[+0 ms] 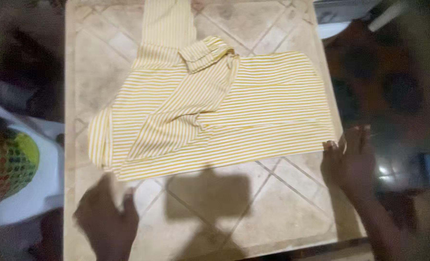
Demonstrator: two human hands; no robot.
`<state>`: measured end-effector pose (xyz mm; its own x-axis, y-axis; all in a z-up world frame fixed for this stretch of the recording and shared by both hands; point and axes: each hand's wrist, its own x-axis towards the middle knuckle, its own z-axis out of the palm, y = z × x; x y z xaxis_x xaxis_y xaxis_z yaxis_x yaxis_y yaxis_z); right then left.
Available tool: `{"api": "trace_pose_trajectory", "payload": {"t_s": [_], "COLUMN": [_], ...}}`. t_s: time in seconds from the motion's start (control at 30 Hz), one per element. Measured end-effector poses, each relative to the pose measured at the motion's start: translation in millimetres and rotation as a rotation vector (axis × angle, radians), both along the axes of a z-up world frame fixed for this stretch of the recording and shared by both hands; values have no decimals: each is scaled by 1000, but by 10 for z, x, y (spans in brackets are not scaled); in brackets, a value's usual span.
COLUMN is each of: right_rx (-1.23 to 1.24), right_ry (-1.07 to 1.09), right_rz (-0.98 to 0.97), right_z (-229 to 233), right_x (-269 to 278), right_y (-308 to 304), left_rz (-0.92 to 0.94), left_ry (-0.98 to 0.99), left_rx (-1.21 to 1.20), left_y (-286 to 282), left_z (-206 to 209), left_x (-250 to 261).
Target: The person smooths and folds the sleeves of a yellow-and-white striped shirt on a small table, handling the fabric with both hands.
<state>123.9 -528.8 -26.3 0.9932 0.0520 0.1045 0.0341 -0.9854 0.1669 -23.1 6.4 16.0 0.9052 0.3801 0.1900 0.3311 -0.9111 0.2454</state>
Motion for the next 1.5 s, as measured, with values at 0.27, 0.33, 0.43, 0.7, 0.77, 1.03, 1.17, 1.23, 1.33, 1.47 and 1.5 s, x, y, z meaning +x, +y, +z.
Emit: {"api": "trace_pose_trajectory", "payload": {"t_s": [0.27,0.33,0.43,0.7,0.77,1.03,1.17,1.23,1.33,1.47,1.5], "right_rx": [825,955,1232,1684,1570,1521,1029,973,625,969,903], "right_ry": [-47,-27,70,130,199,238,221,234,-51,271,212], "right_rz": [-643,-754,-861,-698,-868,-869,-780,-626,-65,85,189], "right_z": [-137,-155,-167,-186,-74,272,264,128,-2,141,242], "right_x": [123,247,294,5,-144,-626,-675,-536,-149,522,682], "right_y": [282,241,109,-99,-72,-78,-74,33,507,1851,2157], "left_rz": [689,820,764,777,808,868,788,714,125,-140,-249], "left_ry": [105,193,156,-63,-58,74,206,222,15,-114,-115], "left_rx": [-1010,-1034,-1095,-1332,-1315,-1244,-882,-619,-336,-450,-355], "left_y": [-72,-27,28,154,108,-128,-217,-355,-614,-1045,-1072], "left_z": [110,144,118,95,161,482,639,559,283,-97,-148], "left_x": [427,538,492,235,133,-146,-94,-68,6,278,340]}}
